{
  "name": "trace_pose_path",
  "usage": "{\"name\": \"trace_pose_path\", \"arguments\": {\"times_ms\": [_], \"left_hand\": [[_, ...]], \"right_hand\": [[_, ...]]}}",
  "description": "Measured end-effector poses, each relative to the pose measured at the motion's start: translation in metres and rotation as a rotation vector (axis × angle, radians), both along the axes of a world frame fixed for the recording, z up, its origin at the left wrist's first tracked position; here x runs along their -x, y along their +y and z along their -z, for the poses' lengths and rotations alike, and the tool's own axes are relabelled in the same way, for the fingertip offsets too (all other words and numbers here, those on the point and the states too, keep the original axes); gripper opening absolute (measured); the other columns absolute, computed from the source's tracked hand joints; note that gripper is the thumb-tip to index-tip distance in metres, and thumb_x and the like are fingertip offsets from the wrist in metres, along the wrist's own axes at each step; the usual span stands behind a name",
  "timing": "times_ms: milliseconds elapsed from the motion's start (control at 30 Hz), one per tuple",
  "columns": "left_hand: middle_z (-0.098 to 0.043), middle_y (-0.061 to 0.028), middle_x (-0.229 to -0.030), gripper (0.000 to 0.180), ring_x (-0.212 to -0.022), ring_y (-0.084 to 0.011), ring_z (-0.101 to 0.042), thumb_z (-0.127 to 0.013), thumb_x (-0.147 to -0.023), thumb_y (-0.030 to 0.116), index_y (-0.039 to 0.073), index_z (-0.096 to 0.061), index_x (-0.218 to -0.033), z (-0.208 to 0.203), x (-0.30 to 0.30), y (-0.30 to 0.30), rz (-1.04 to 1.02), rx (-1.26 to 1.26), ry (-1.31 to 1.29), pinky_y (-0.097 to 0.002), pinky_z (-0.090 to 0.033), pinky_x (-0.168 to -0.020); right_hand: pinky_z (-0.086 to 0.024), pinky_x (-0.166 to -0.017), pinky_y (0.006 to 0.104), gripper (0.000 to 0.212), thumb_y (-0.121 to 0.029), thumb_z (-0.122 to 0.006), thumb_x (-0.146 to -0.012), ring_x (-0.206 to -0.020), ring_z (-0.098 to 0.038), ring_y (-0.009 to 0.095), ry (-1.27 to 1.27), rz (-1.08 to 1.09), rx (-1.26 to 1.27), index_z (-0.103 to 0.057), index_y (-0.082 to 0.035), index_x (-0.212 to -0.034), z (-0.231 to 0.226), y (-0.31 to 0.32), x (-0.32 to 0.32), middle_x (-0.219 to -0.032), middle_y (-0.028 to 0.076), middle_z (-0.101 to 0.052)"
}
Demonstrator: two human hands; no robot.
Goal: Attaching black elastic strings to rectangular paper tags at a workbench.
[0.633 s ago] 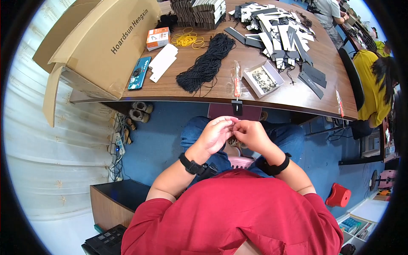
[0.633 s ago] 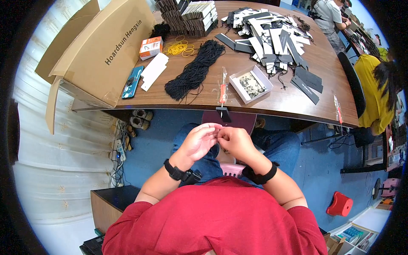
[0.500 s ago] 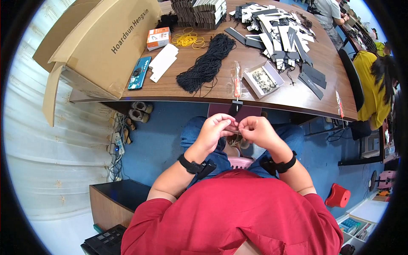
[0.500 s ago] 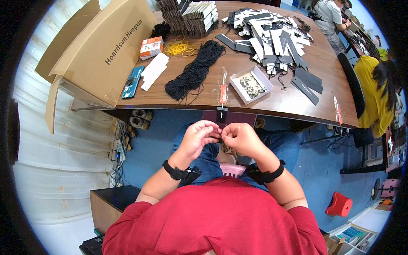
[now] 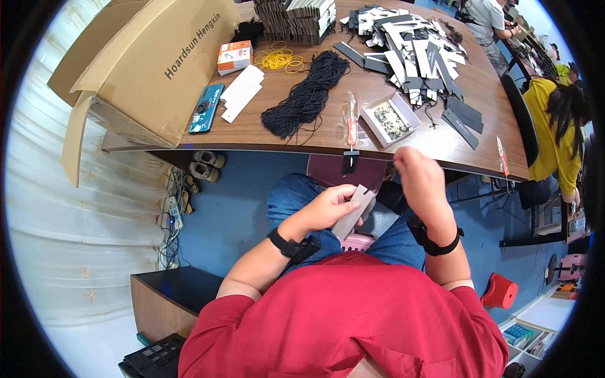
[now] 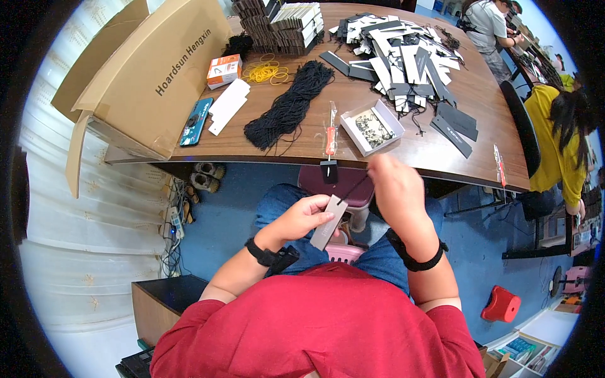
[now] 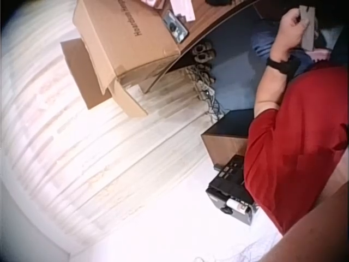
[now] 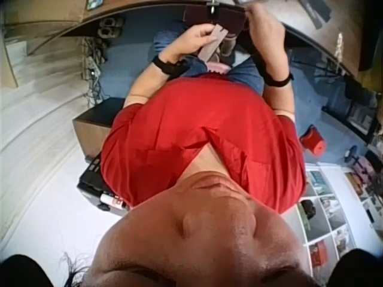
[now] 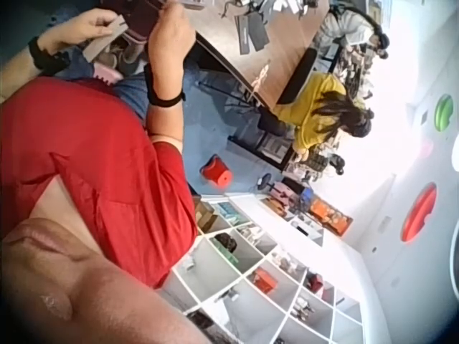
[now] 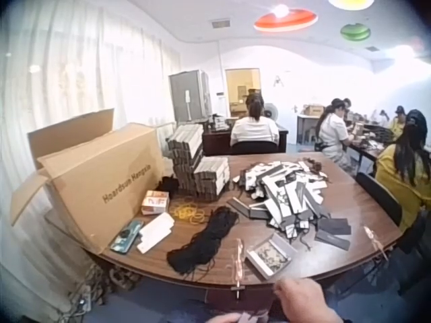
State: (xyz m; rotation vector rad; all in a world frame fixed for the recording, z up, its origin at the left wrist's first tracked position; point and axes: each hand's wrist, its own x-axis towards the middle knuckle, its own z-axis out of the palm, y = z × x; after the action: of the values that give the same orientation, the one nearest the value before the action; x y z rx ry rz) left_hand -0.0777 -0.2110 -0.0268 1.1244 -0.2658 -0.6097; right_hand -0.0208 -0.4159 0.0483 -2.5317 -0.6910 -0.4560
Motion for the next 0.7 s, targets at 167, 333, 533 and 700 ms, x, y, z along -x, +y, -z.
{"name": "trace_pose_path", "arguments": {"times_ms": [167,333,533,700], "left_hand": [[-0.061,-0.0036,-0.086,0.024,-0.071,-0.0095,-0.058,-0.046,-0.095,0.019,0.001,-0.051,-0.110,-0.011,-0.003,0.007,0.066,-0.117,-0.037,-0.0238,-0.048,-0.064],[-0.060,-0.0044,-0.083,0.026,-0.072,-0.0097,-0.057,-0.044,-0.096,0.021,0.002,-0.051,-0.111,-0.025,-0.012,0.017,0.109,-0.209,-0.099,-0.0244,-0.047,-0.064],[-0.060,-0.0050,-0.084,0.027,-0.072,-0.0093,-0.055,-0.044,-0.094,0.013,0.001,-0.045,-0.118,-0.023,-0.008,0.007,0.074,-0.322,-0.161,-0.0244,-0.047,-0.063],[-0.065,-0.0092,-0.080,0.017,-0.071,-0.0160,-0.060,-0.051,-0.088,0.010,0.002,-0.046,-0.101,-0.049,-0.010,0.000,0.065,-0.701,-0.373,-0.0304,-0.047,-0.064]], "right_hand": [[-0.046,-0.060,0.0290,0.004,-0.005,-0.051,-0.087,-0.067,-0.061,0.021,0.210,0.065,-0.532,-0.052,-0.001,-0.089,-0.004,-0.008,-0.007,-0.077,0.010,-0.062],[-0.049,-0.063,0.0226,0.005,-0.008,-0.049,-0.092,-0.073,-0.062,0.016,0.641,-0.099,-1.249,-0.050,-0.005,-0.096,0.014,-0.025,-0.010,-0.087,0.006,-0.062],[-0.041,-0.056,0.0230,0.013,-0.009,-0.049,-0.091,-0.050,-0.037,0.006,1.498,-0.472,-1.634,-0.048,-0.009,-0.104,0.024,-0.026,-0.013,-0.063,-0.003,-0.038],[-0.043,-0.059,0.0296,0.015,-0.008,-0.066,-0.075,-0.065,-0.053,0.019,0.560,-0.344,-0.318,-0.063,-0.002,-0.088,0.016,-0.008,-0.002,-0.070,0.005,-0.053]]}}
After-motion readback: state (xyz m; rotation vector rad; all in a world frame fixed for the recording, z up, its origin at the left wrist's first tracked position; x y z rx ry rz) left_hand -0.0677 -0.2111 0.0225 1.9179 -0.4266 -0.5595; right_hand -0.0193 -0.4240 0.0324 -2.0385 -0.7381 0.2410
